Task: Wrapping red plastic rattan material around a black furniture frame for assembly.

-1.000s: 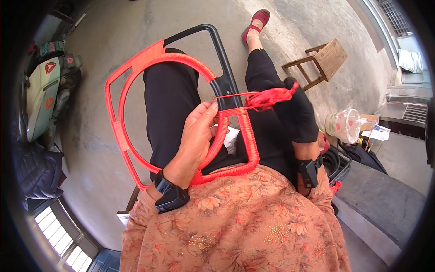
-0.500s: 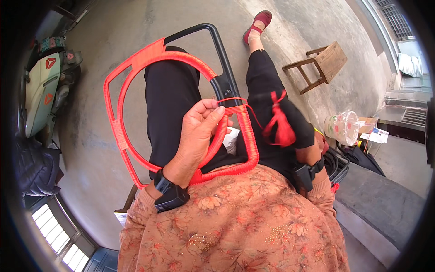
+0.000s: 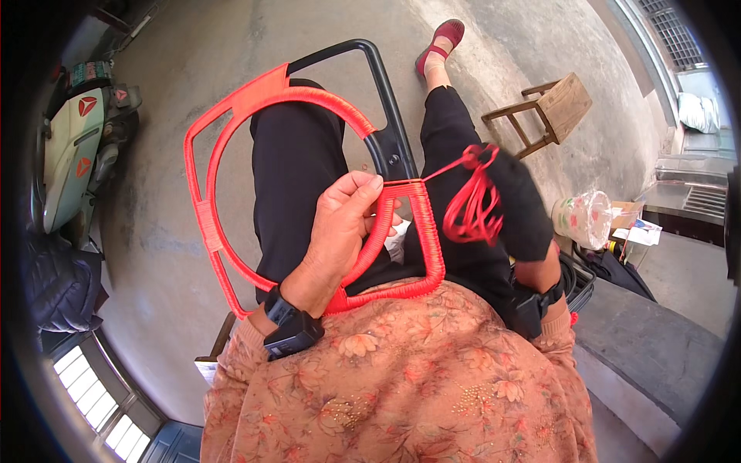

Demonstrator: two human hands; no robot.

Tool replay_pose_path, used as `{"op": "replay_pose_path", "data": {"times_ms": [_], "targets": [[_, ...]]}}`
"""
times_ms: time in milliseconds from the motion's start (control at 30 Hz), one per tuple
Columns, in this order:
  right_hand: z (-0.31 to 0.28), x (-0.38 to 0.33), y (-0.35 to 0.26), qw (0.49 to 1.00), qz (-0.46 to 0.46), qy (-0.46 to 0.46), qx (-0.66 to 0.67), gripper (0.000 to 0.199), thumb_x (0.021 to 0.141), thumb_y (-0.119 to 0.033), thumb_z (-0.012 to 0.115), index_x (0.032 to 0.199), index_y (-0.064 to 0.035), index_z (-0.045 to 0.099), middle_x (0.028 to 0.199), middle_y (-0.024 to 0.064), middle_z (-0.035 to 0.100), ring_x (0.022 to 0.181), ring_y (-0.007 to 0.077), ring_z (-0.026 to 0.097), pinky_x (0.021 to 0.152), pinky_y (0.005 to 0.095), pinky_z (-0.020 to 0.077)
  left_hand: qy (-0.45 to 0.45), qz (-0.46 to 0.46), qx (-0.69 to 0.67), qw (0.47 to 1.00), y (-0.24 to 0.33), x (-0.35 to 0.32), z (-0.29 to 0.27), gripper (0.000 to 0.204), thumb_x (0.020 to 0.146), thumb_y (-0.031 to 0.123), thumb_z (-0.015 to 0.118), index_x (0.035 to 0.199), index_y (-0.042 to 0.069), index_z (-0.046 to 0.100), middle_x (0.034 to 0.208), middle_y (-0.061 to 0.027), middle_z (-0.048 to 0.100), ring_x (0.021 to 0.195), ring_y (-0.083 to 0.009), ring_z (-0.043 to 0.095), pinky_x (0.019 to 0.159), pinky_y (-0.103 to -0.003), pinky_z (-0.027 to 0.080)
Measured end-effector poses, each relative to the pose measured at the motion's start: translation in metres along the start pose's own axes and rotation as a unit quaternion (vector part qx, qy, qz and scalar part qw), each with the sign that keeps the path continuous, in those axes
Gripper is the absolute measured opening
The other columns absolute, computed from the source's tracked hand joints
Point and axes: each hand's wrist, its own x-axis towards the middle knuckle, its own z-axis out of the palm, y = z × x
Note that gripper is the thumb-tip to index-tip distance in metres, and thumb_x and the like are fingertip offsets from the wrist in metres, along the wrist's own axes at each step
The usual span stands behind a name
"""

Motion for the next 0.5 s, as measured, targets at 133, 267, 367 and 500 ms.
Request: {"op": "replay_pose_path", "data": {"times_ms": [133,267,367,500], "targets": [[-0.021,0.007,-0.006,0.999,-0.025,-0.002,0.044,0.033,0.094,-0.017,0.052,0.123,-0.0006,0.054,0.107,0.0042,0.062,0.098,0.0137,0.057,0.084,0.0266,0.0461,-0.008,-0.014,0.009,1.000,0.000,-0.001,-0.002,0.009,0.094,0.016,0.055,0.091,0.007,0.054,0.080,-0.0125,0.066,0.064,-0.0168,0.065,0.055,-0.028,0.055],[-0.090,0.027,-0.020,0.964,-0.065,-0.033,-0.256,0.035,0.091,-0.011,0.053,0.124,-0.0004,0.053,0.113,0.0071,0.060,0.104,0.0161,0.056,0.088,0.0270,0.0445,0.000,-0.017,0.012,1.000,-0.002,-0.003,0.001,0.009,0.094,0.016,0.054,0.091,0.007,0.054,0.081,-0.0128,0.066,0.065,-0.0168,0.065,0.055,-0.027,0.055],[-0.125,-0.004,-0.025,0.877,-0.093,-0.046,-0.469,0.037,0.089,-0.007,0.054,0.125,-0.0003,0.052,0.118,0.0093,0.058,0.107,0.0178,0.055,0.091,0.0273,0.0433,-0.002,-0.019,0.013,1.000,0.000,-0.001,0.003,0.009,0.095,0.015,0.054,0.091,0.007,0.054,0.081,-0.0116,0.066,0.067,-0.0166,0.065,0.057,-0.027,0.055],[-0.150,-0.049,-0.023,0.694,-0.118,-0.070,-0.707,0.041,0.086,-0.002,0.055,0.127,-0.0001,0.050,0.125,0.0122,0.056,0.113,0.0201,0.054,0.096,0.0277,0.0417,0.026,0.008,0.002,1.000,-0.002,-0.001,-0.001,0.007,0.095,0.012,0.052,0.096,0.005,0.053,0.084,-0.0097,0.065,0.071,-0.0162,0.065,0.061,-0.028,0.056]]}}
